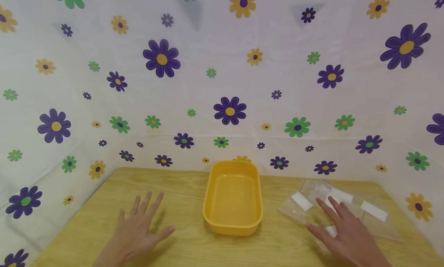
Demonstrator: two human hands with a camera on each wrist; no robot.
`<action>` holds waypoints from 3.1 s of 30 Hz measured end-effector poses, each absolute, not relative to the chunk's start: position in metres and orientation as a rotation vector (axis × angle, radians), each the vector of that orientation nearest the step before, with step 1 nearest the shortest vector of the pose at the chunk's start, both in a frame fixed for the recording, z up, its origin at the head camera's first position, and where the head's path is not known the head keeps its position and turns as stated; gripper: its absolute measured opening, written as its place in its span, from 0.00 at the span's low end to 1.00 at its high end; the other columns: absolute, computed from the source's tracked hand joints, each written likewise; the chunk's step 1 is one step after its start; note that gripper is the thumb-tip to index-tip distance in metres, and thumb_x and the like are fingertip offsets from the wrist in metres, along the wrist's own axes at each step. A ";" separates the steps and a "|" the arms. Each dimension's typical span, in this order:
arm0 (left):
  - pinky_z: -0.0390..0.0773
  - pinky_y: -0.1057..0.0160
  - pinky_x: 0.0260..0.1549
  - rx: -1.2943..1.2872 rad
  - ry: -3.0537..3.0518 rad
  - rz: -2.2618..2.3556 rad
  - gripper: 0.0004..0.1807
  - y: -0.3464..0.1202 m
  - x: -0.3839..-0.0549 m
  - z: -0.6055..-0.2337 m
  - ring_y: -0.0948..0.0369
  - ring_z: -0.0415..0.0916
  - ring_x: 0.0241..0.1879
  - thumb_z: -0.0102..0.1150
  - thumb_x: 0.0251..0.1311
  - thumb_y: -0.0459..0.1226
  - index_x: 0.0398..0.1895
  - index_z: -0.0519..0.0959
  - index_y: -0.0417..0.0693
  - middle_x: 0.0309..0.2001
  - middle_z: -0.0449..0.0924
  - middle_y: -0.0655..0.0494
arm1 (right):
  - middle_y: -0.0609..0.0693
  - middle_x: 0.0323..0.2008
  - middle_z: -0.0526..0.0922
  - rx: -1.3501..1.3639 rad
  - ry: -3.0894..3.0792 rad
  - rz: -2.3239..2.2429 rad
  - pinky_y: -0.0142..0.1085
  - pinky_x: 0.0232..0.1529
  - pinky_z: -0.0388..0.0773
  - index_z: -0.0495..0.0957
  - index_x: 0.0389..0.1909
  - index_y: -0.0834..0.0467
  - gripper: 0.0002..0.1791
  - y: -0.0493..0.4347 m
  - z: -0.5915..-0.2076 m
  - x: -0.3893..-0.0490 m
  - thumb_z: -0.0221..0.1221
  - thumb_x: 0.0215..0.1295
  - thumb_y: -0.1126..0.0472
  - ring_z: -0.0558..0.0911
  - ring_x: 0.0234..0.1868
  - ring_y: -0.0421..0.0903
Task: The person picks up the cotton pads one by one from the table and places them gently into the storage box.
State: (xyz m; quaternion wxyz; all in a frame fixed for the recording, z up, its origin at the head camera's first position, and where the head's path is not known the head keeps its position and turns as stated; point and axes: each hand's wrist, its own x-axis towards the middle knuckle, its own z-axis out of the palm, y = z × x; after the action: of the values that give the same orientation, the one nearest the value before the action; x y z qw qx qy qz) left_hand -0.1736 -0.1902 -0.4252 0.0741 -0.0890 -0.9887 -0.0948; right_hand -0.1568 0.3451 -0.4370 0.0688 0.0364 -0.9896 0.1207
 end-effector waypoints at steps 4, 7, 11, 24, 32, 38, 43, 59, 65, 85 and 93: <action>0.53 0.16 0.63 -0.316 -2.954 -0.480 0.51 -0.179 -0.177 -0.426 0.30 0.52 0.77 0.51 0.61 0.73 0.83 0.53 0.62 0.80 0.55 0.40 | 0.72 0.70 0.68 0.174 -2.895 0.525 0.78 0.51 0.68 0.67 0.73 0.59 0.41 0.332 -0.435 -0.160 0.61 0.69 0.37 0.69 0.64 0.76; 0.57 0.19 0.64 -0.347 -2.926 -0.600 0.50 -0.169 -0.180 -0.426 0.34 0.54 0.78 0.53 0.61 0.71 0.83 0.53 0.64 0.80 0.57 0.43 | 0.70 0.67 0.74 0.211 -2.836 0.591 0.76 0.52 0.70 0.73 0.70 0.58 0.36 0.325 -0.434 -0.166 0.63 0.69 0.40 0.72 0.62 0.75; 0.62 0.25 0.67 -0.385 -2.872 -0.708 0.48 -0.155 -0.185 -0.424 0.40 0.58 0.77 0.55 0.62 0.71 0.82 0.54 0.68 0.80 0.58 0.49 | 0.70 0.62 0.79 0.238 -2.813 0.610 0.73 0.53 0.72 0.76 0.66 0.58 0.31 0.321 -0.435 -0.176 0.62 0.70 0.42 0.75 0.61 0.76; 0.60 0.26 0.69 -0.496 -2.952 -0.878 0.49 -0.107 -0.206 -0.419 0.41 0.60 0.77 0.51 0.63 0.71 0.83 0.52 0.66 0.81 0.57 0.52 | 0.67 0.56 0.83 0.332 -2.841 0.462 0.65 0.45 0.81 0.81 0.62 0.57 0.29 0.323 -0.441 -0.203 0.65 0.68 0.43 0.82 0.52 0.68; 0.60 0.30 0.71 -0.510 -3.045 -0.890 0.54 -0.091 -0.221 -0.423 0.45 0.57 0.79 0.48 0.61 0.75 0.84 0.47 0.63 0.82 0.54 0.54 | 0.62 0.57 0.84 0.338 -2.879 0.411 0.68 0.40 0.77 0.84 0.57 0.54 0.29 0.326 -0.444 -0.209 0.68 0.62 0.39 0.79 0.53 0.68; 0.62 0.32 0.72 -0.496 -3.115 -0.890 0.60 -0.083 -0.226 -0.424 0.46 0.58 0.78 0.47 0.57 0.78 0.85 0.43 0.59 0.82 0.53 0.52 | 0.55 0.56 0.86 0.425 -2.805 0.355 0.56 0.39 0.72 0.87 0.51 0.49 0.26 0.325 -0.446 -0.208 0.72 0.55 0.39 0.78 0.53 0.60; 0.64 0.33 0.71 -0.470 -3.135 -0.911 0.64 -0.078 -0.227 -0.425 0.45 0.61 0.77 0.50 0.53 0.79 0.85 0.41 0.57 0.82 0.54 0.50 | 0.55 0.54 0.87 0.535 -2.780 0.443 0.59 0.47 0.77 0.88 0.48 0.51 0.24 0.324 -0.448 -0.207 0.75 0.53 0.43 0.81 0.53 0.58; 0.61 0.31 0.71 -0.496 -3.198 -0.906 0.77 -0.067 -0.236 -0.427 0.46 0.61 0.77 0.59 0.42 0.81 0.84 0.31 0.54 0.83 0.48 0.51 | 0.64 0.66 0.78 0.481 -2.902 0.825 0.76 0.58 0.67 0.81 0.62 0.53 0.33 0.328 -0.449 -0.213 0.73 0.57 0.43 0.72 0.66 0.75; 0.62 0.30 0.70 -0.498 -3.199 -0.934 0.79 -0.067 -0.235 -0.428 0.44 0.63 0.76 0.61 0.39 0.80 0.84 0.30 0.56 0.84 0.48 0.51 | 0.62 0.63 0.80 0.529 -2.872 0.849 0.76 0.57 0.67 0.84 0.58 0.55 0.30 0.328 -0.452 -0.220 0.73 0.57 0.46 0.73 0.64 0.73; 0.80 0.46 0.57 -0.556 -3.156 -1.007 0.80 -0.070 -0.232 -0.426 0.58 0.78 0.49 0.67 0.33 0.80 0.82 0.25 0.71 0.77 0.66 0.54 | 0.52 0.54 0.88 0.447 -2.833 0.879 0.62 0.53 0.80 0.89 0.40 0.43 0.05 0.327 -0.453 -0.223 0.67 0.67 0.52 0.82 0.59 0.55; 0.81 0.49 0.52 -0.548 -3.187 -0.909 0.80 -0.071 -0.231 -0.423 0.60 0.78 0.41 0.65 0.34 0.81 0.81 0.22 0.71 0.64 0.79 0.47 | 0.52 0.53 0.89 0.386 -2.810 0.869 0.39 0.45 0.83 0.89 0.43 0.44 0.07 0.326 -0.448 -0.218 0.67 0.67 0.52 0.77 0.53 0.28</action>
State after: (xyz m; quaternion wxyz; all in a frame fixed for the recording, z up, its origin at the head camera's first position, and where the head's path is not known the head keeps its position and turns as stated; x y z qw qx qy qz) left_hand -0.2308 -0.0715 -0.4226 -0.1087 -0.1622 -0.9431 -0.2690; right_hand -0.2178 0.3258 -0.4477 0.0876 0.1296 -0.9436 0.2919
